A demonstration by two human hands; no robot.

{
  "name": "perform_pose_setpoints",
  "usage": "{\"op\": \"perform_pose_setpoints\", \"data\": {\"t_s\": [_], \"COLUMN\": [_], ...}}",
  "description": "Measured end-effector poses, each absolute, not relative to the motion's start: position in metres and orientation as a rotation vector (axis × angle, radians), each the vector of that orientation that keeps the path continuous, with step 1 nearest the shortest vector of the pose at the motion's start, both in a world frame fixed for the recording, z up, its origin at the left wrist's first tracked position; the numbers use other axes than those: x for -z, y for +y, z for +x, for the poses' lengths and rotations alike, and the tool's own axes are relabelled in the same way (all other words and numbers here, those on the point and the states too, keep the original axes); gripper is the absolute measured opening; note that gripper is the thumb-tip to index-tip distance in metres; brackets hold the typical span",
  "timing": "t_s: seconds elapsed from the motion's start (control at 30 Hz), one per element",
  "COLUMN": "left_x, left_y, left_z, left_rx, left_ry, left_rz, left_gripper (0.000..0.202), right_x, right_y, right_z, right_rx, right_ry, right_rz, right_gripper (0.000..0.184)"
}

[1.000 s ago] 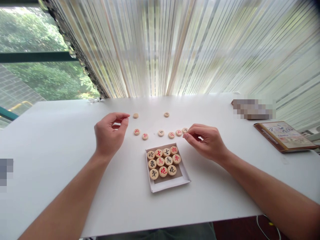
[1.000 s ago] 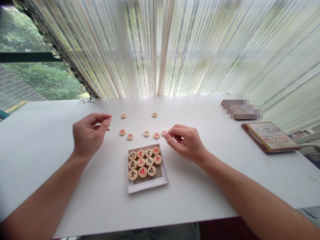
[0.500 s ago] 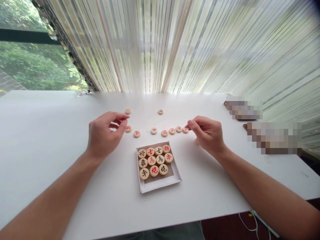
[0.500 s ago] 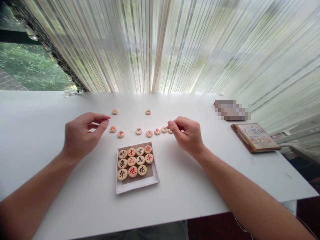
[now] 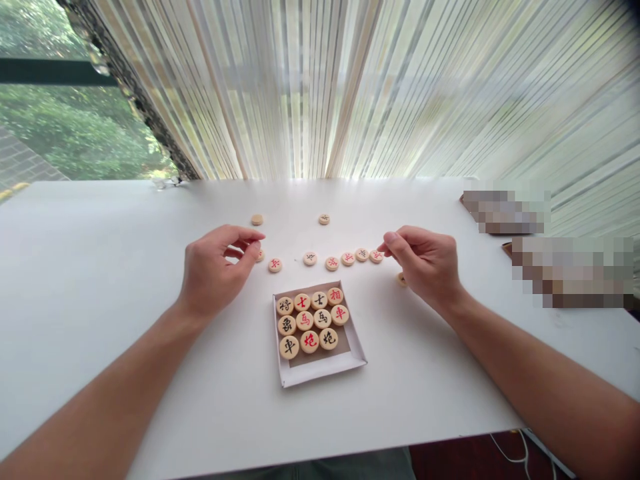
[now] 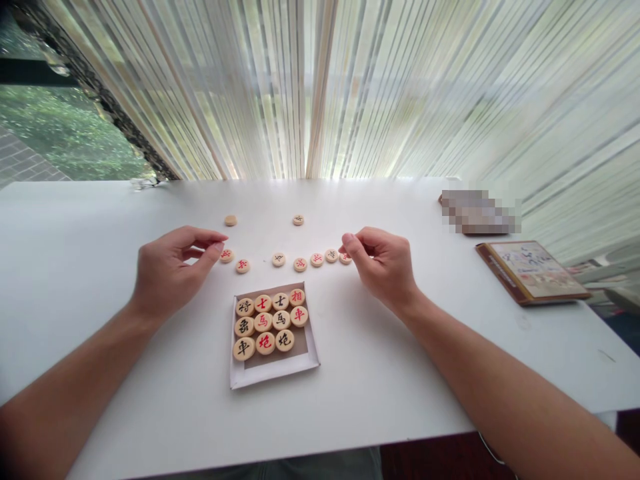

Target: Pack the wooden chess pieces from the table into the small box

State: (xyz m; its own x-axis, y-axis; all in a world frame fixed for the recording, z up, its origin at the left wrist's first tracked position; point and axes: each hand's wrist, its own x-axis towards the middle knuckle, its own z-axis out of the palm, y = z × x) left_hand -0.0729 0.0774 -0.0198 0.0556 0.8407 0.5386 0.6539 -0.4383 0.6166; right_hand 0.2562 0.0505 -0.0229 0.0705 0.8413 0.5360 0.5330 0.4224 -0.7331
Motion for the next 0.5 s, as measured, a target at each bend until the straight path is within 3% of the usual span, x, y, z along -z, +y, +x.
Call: {"op": "perform_pose_setpoints", "data": {"t_s": [0.5], "left_x": [0.0197], "left_y": [0.0778], "left_z": [-0.0737], "left_rx": [-1.327], "left_ry": [1.522], "left_rz": [2.129], "left_gripper": [0.013], "right_x": [0.0233], "right_y": [0.0556], "right_z": [0.2604], "right_rx": [-0.358], "right_ry": [-1.548], "right_rz": [-1.247], "right_gripper": [0.037]}}
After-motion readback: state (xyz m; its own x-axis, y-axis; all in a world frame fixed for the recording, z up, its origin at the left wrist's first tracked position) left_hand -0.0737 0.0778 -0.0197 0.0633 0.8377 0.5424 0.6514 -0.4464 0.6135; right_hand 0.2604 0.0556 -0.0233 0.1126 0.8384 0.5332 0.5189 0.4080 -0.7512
